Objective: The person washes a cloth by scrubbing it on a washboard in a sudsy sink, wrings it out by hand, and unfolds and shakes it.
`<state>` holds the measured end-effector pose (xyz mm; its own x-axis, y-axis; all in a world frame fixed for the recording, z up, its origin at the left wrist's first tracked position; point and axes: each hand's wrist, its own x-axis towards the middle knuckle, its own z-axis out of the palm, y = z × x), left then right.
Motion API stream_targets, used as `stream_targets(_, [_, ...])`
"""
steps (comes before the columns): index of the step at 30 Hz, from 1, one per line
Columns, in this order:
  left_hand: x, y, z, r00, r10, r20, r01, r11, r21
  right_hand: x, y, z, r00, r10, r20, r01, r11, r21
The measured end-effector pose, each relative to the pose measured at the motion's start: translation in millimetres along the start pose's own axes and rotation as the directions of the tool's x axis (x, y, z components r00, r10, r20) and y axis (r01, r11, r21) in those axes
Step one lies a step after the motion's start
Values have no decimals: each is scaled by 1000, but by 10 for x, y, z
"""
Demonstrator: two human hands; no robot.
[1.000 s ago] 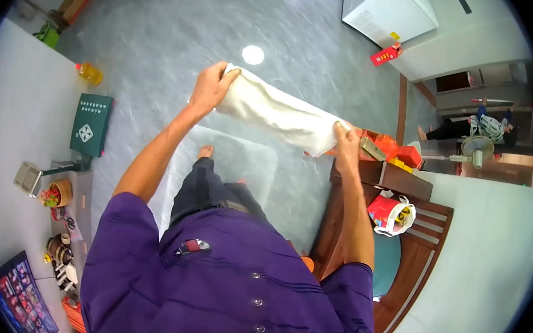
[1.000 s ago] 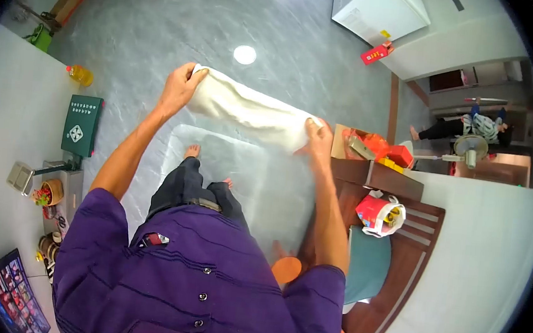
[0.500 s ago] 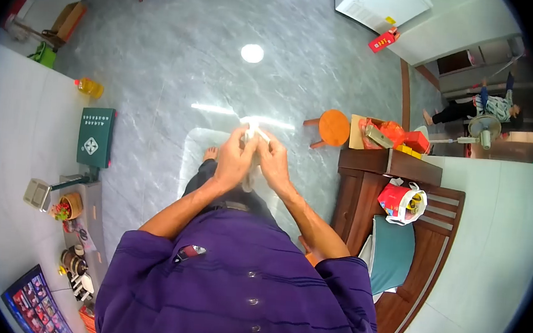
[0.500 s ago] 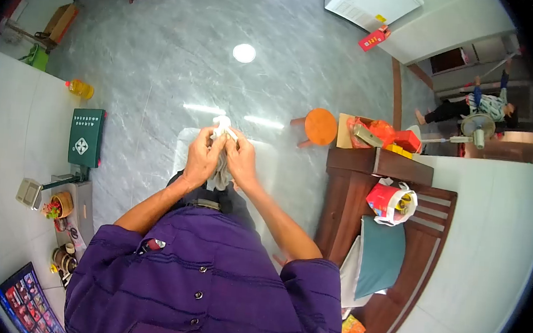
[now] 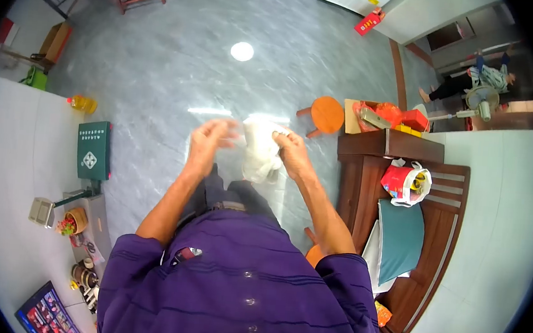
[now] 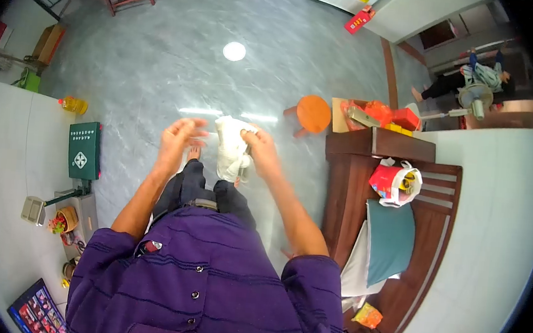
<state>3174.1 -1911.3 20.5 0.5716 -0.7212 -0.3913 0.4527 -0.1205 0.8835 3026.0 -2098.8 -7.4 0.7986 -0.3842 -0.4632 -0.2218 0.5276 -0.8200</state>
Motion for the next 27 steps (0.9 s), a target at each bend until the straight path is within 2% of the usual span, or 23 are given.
stream_targets(1, [19, 39, -26, 996, 11, -93, -4, 997, 80, -70, -109, -17, 1000, 16, 0, -16, 988, 155])
stream_targets(4, [278, -252, -14, 997, -27, 72, 14, 985, 172, -129, -185, -231, 997, 7, 72, -27, 958, 285])
stream_targets(5, [358, -371, 18, 987, 2, 164, -34, 980, 195, -166, -231, -236, 997, -4, 77, -16, 967, 253])
stream_targets(6, [333, -213, 183, 953, 32, 302, -79, 986, 145, -145, -248, -258, 993, -11, 115, -18, 967, 255])
stream_targets(7, [317, -145, 279, 958, -35, 286, -7, 990, 143, -225, -278, -328, 993, -25, 118, 4, 985, 171])
stream_targets(8, [297, -100, 402, 969, -28, 245, -2, 993, 122, -209, -177, -413, 993, -106, 58, 98, 988, 119])
stream_targets(9, [447, -198, 370, 968, -21, 252, -37, 974, 224, -271, -319, -371, 991, -111, 77, 97, 981, 171])
stream_targets(10, [449, -241, 374, 965, 4, 260, -47, 986, 159, -243, -271, -458, 995, -81, 51, 69, 977, 200])
stream_targets(11, [429, -200, 429, 966, 60, 251, -87, 991, 98, -333, -398, -481, 993, -112, 39, 105, 983, 152])
stream_targets(12, [426, -195, 440, 976, 107, 190, -144, 970, 195, -348, -418, -548, 989, -129, 66, 117, 979, 166])
stream_targets(13, [349, -44, 494, 974, 109, 197, -157, 955, 252, -448, -512, -553, 986, -151, 70, 144, 984, 102])
stream_targets(14, [302, -1, 546, 968, 180, 172, -227, 921, 315, -450, -465, -608, 974, -209, 85, 208, 978, 22])
stream_targets(16, [295, -6, 535, 972, 174, 155, -219, 911, 349, -373, -282, -687, 947, -291, 139, 308, 942, -132])
stream_targets(19, [131, 161, 778, 954, 296, 46, -293, 890, 348, -559, -384, -608, 950, -298, 92, 299, 954, -4])
stream_targets(22, [265, 122, 726, 942, 330, 62, -319, 821, 473, -418, -245, -755, 954, -284, 101, 300, 923, -241])
stream_targets(24, [302, 180, 755, 934, 348, 79, -330, 758, 562, -372, -231, -754, 942, -313, 117, 332, 919, -213])
stream_targets(26, [353, 198, 809, 906, 409, 110, -400, 741, 540, -316, -260, -791, 965, -246, 91, 261, 868, -423])
stream_targets(27, [380, 237, 836, 916, 374, 141, -384, 724, 573, -284, -286, -801, 955, -274, 116, 297, 838, -458])
